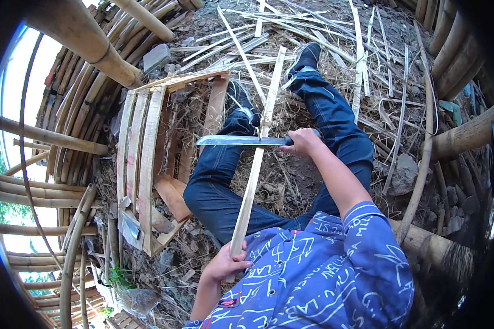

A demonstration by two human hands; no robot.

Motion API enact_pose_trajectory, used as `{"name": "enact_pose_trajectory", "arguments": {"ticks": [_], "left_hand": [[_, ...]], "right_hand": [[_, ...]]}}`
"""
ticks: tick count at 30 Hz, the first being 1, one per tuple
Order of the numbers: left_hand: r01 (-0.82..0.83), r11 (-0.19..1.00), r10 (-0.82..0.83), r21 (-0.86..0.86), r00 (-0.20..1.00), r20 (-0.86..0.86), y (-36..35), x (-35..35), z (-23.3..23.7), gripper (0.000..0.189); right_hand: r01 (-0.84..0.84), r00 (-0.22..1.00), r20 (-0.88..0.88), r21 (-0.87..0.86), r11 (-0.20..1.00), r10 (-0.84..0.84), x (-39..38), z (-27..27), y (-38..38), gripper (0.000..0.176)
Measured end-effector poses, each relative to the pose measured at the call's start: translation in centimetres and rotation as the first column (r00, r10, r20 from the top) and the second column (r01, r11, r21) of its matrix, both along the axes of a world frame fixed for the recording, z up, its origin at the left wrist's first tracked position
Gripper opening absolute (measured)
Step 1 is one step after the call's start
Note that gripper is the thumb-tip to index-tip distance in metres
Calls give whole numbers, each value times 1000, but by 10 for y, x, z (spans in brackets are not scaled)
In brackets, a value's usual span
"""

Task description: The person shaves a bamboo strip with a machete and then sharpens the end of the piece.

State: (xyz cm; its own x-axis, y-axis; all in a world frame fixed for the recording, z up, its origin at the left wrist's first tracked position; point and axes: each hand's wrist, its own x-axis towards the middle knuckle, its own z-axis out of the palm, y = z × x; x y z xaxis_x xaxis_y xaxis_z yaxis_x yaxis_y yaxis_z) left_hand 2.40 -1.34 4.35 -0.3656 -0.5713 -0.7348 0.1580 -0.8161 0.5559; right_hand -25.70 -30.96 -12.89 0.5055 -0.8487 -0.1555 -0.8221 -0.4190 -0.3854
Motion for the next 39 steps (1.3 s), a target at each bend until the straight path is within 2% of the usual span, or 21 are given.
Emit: {"name": "enact_pose_trajectory", "arguments": {"ticks": [5,12,19,22,26,27,29,31,33,35,39], "left_hand": [[-30,999,32,32,998,-48,4,9,8,49],[33,999,-34,-38,999,-16,12,21,13,49],[-31,997,37,65,995,-89,13,26,22,46],[-22,997,30,70,992,-124,11,24,16,45],[-6,996,16,88,994,-108,10,19,18,44],[-9,996,19,89,994,-106,10,17,18,44],[-47,992,63,118,988,-141,12,14,18,44],[-52,993,69,110,986,-154,11,14,21,44],[-59,994,75,95,982,-176,10,12,22,44],[-43,994,55,96,990,-132,6,13,21,43],[-44,996,52,71,992,-115,1,8,18,41]], "right_hand": [[48,998,-29,-15,999,-49,-14,5,-15,67],[-18,997,-77,-12,1000,17,-20,11,-23,69],[1,1000,-7,-85,996,-1,-11,6,1,64],[123,984,158,-291,949,-79,-17,7,21,61],[196,980,115,-366,910,-164,-22,1,36,60],[194,980,117,-365,911,-162,-23,3,35,60],[151,987,118,-482,863,-107,-27,6,30,58],[106,993,103,-500,859,-63,-32,6,18,57],[95,994,78,-378,921,-71,-33,15,11,60],[101,995,25,-179,979,-99,-31,27,10,64],[99,989,113,0,995,-98,-23,37,36,68]]}}
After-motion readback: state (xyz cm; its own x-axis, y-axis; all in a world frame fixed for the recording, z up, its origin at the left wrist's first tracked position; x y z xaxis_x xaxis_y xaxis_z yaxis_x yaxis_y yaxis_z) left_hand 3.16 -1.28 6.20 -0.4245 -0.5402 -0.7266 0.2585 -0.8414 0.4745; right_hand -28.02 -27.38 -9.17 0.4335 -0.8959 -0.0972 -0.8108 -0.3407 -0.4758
